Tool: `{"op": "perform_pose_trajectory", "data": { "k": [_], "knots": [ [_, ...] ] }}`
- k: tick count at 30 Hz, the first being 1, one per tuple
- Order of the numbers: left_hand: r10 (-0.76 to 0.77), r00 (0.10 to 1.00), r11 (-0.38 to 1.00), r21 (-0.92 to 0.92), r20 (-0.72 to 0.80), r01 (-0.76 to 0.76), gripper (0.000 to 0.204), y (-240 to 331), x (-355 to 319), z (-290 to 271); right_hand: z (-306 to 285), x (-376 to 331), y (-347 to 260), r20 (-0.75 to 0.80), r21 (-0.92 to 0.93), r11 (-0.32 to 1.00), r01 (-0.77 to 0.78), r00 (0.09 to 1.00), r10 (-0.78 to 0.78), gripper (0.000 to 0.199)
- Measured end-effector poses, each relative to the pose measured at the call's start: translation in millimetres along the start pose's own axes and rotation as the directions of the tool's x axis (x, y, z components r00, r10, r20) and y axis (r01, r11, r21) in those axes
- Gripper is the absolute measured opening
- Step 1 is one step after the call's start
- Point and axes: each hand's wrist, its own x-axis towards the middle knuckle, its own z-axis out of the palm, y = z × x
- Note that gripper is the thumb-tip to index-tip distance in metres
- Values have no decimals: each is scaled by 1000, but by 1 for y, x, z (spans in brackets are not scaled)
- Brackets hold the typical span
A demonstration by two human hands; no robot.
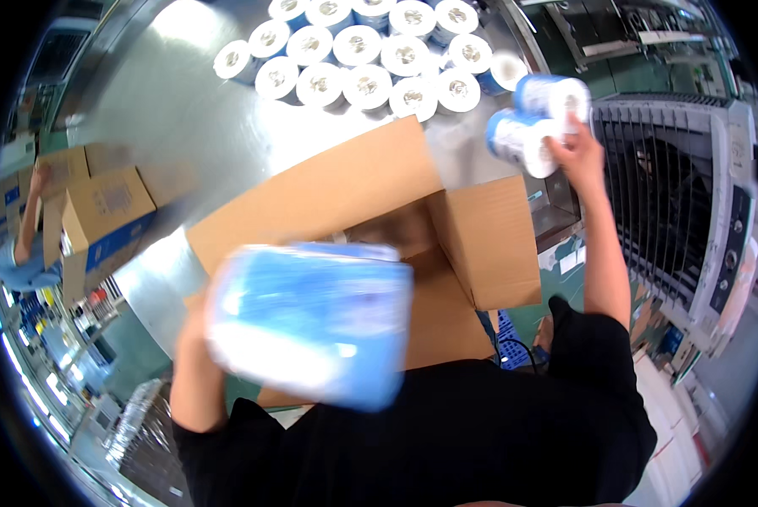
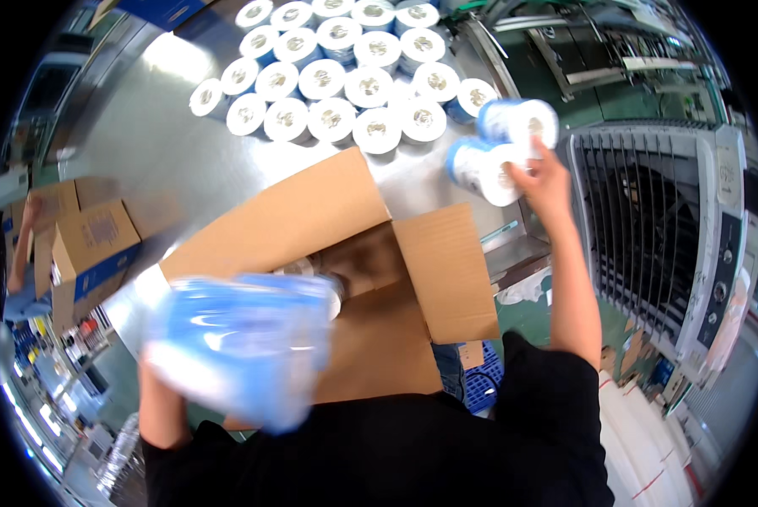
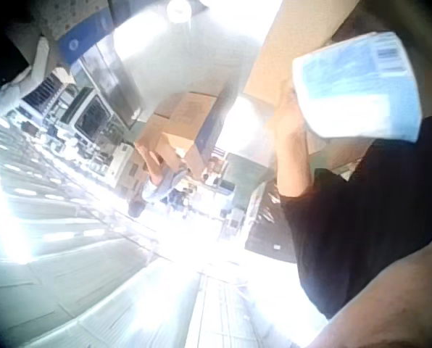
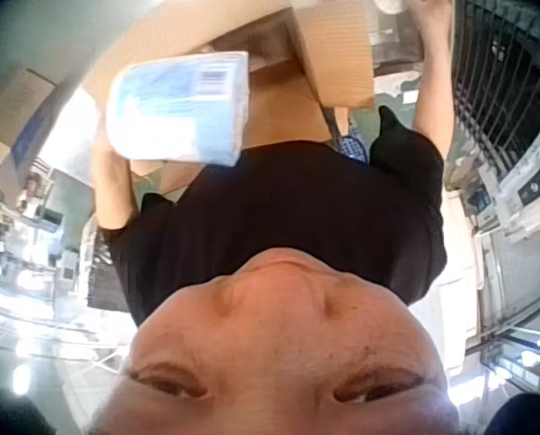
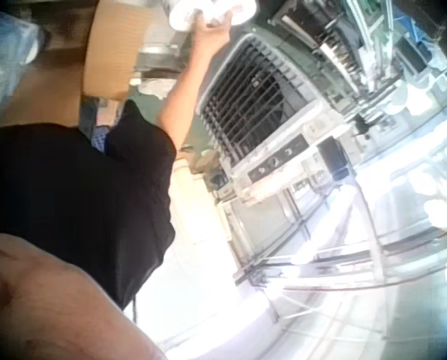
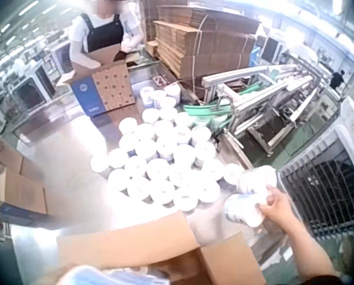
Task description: The person picks up paper rolls from a metal table and places them into cardboard boxes, repeating the process of opening new boxes and filling them with the rolls.
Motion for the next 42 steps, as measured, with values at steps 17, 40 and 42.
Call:
{"op": "perform_pose_trajectory", "data": {
  "k": [17, 40, 42],
  "knots": [
    [163, 955, -118, 966, 247, -230, 27, -250, 97, 85, 134, -210, -156, 885, -368, 524, 768, 462, -55, 54],
    [344, 914, 136, 975, -214, 178, 65, -81, 347, 124, 161, 117, 16, 419, -360, 908, 216, 907, -49, 89],
    [341, 908, 151, 968, -242, 201, 52, -84, 354, 125, 168, 120, 14, 417, -262, 956, 136, 909, -15, 84]
  ]
}}
